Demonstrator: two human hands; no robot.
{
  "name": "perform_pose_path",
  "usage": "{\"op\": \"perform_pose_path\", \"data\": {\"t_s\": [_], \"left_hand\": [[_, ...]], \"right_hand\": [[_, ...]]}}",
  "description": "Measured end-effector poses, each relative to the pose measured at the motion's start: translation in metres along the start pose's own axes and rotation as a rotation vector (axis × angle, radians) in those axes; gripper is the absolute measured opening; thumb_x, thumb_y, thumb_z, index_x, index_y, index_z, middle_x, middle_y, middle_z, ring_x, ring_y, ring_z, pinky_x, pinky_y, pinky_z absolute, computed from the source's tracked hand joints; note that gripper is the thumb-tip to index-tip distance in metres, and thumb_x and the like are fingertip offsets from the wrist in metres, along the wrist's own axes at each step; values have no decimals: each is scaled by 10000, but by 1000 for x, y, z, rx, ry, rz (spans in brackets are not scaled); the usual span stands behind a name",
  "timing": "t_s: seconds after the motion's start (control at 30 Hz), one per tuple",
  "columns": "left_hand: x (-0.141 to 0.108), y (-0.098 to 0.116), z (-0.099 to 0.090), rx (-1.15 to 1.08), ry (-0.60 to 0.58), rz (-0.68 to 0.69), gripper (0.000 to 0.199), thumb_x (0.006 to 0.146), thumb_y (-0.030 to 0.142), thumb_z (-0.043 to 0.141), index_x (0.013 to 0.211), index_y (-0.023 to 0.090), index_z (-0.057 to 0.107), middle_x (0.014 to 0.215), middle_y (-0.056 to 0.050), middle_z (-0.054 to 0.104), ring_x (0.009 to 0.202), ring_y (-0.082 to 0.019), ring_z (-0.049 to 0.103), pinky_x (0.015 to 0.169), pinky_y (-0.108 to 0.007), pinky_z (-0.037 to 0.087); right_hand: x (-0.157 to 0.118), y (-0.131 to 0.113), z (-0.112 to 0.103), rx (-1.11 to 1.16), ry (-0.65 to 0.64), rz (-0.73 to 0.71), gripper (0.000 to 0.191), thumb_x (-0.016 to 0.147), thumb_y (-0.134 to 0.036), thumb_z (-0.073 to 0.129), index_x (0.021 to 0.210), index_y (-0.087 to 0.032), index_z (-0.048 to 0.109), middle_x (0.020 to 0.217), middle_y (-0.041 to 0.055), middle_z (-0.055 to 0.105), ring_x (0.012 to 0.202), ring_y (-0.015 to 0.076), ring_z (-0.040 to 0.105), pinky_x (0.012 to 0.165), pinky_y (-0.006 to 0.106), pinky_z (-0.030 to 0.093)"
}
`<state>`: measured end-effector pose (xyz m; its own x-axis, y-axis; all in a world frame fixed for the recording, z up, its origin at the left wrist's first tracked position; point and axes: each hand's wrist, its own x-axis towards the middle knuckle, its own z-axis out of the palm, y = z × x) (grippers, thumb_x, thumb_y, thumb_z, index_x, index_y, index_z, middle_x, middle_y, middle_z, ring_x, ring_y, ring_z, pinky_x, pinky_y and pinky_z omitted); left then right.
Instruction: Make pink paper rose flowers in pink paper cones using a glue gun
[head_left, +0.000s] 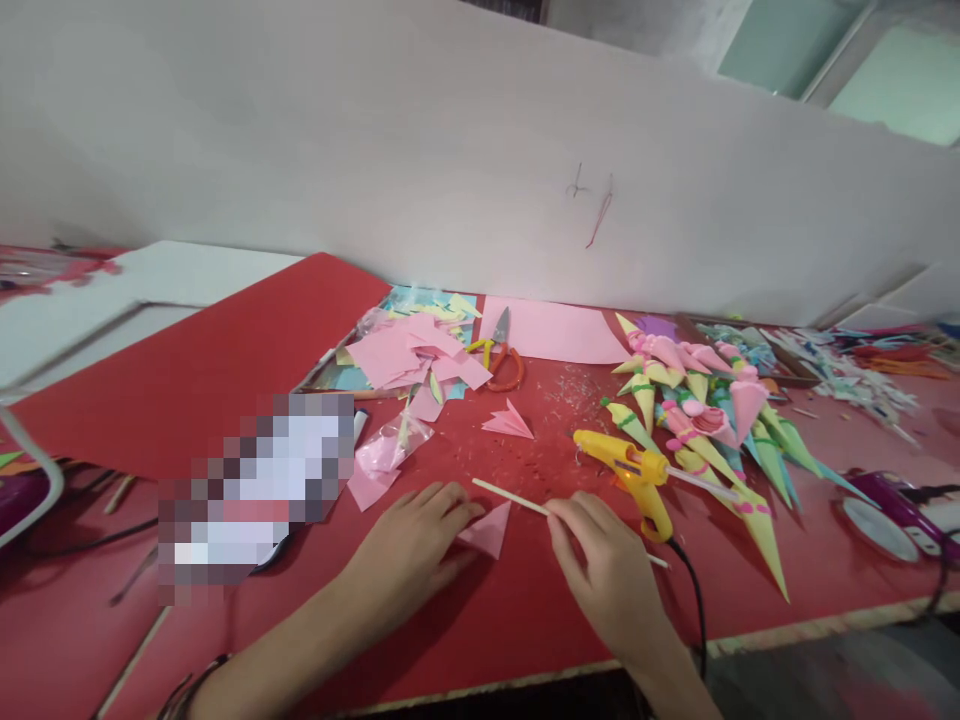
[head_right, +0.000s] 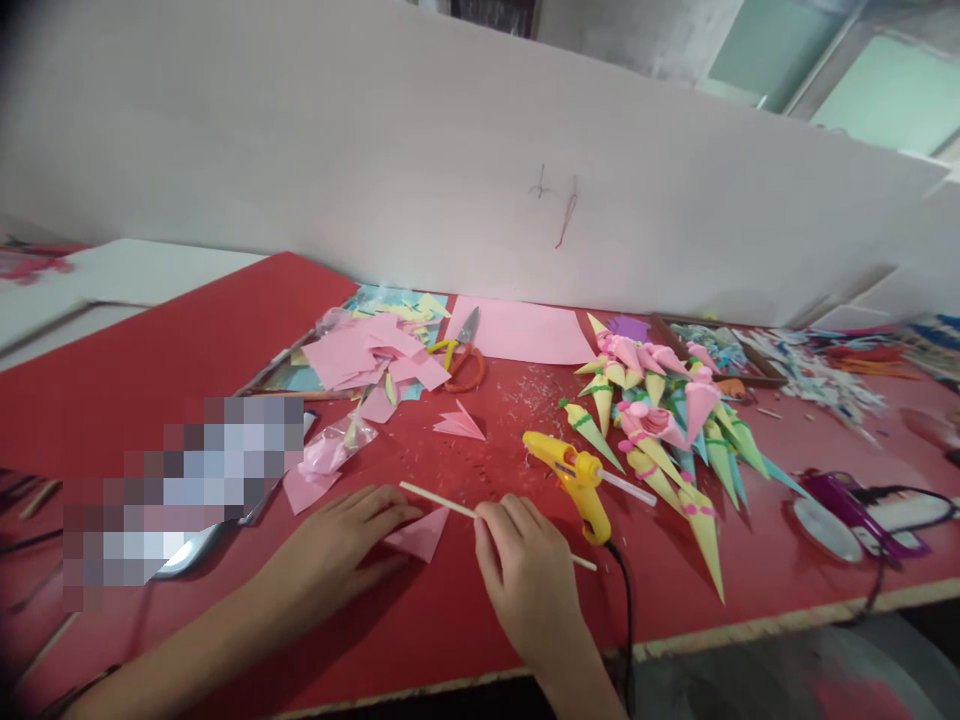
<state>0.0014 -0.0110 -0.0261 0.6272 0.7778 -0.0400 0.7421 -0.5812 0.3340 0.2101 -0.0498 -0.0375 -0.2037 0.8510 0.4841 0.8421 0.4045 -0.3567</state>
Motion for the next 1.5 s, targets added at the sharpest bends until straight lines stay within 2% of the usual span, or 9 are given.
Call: {"op": "perform_pose_path", "data": {"t_s": [0.17,0.27,0.4,0.5,0.6,0.77,0.97,1.23,1.5], "left_hand": [[7,-2,-2,44,3,18,273,771,73,556,1000,188,650,1008,-63,687,905,-246,629,788,-387,475],[10,-3,-5,117,9,80,262,788,48,521,961,181,664,924,-54,705,835,-231,645,764,-382,466],[11,-3,-7,164,11,124,208,824,93,517,923,187,673,896,-58,712,813,-230,652,748,-379,462],[10,-4,-6,97,39,71,179,832,130,514,869,190,678,824,-48,704,723,-207,649,679,-332,466],[8,-6,-5,-158,84,22,231,862,163,455,849,223,678,801,-19,697,719,-182,639,678,-297,462],[4,-9,-7,-526,208,-122,288,875,286,414,1090,189,579,1058,-49,673,934,-195,617,822,-305,467],[8,-6,-5,-706,57,-99,212,822,342,509,778,174,630,768,8,673,743,-174,604,693,-253,454],[9,-12,-9,-797,108,-223,331,842,376,429,597,185,541,568,41,538,565,-131,499,560,-221,384],[11,-15,-17,-882,125,-261,365,805,413,414,556,187,555,527,22,547,543,-138,513,557,-235,397]], "right_hand": [[4,-5,2,142,-79,76,212,909,-188,376,861,-182,582,769,58,644,734,203,625,661,301,476],[4,-6,2,237,-170,140,182,901,-227,418,1004,-179,560,882,61,672,812,197,644,690,292,496],[6,-9,4,226,-339,88,365,873,-254,516,1232,-215,465,1118,67,639,997,218,613,794,324,484],[10,-11,6,162,-454,82,199,862,-226,547,1058,-240,576,968,27,650,869,196,631,712,290,474],[15,-12,6,156,-504,100,69,858,-170,544,875,-212,596,855,6,604,783,166,610,666,256,443],[26,-16,0,366,-399,139,103,885,-141,493,836,-188,570,844,7,552,775,138,563,692,237,427],[35,-24,4,512,-373,159,117,864,-109,495,791,-182,548,826,-5,515,711,113,510,599,199,393],[35,-19,4,484,-179,139,142,907,-201,435,942,-187,572,797,16,592,717,134,572,636,223,447],[26,-8,-3,152,-258,8,314,952,-251,357,992,-185,661,746,41,616,692,156,603,615,241,437]]}}
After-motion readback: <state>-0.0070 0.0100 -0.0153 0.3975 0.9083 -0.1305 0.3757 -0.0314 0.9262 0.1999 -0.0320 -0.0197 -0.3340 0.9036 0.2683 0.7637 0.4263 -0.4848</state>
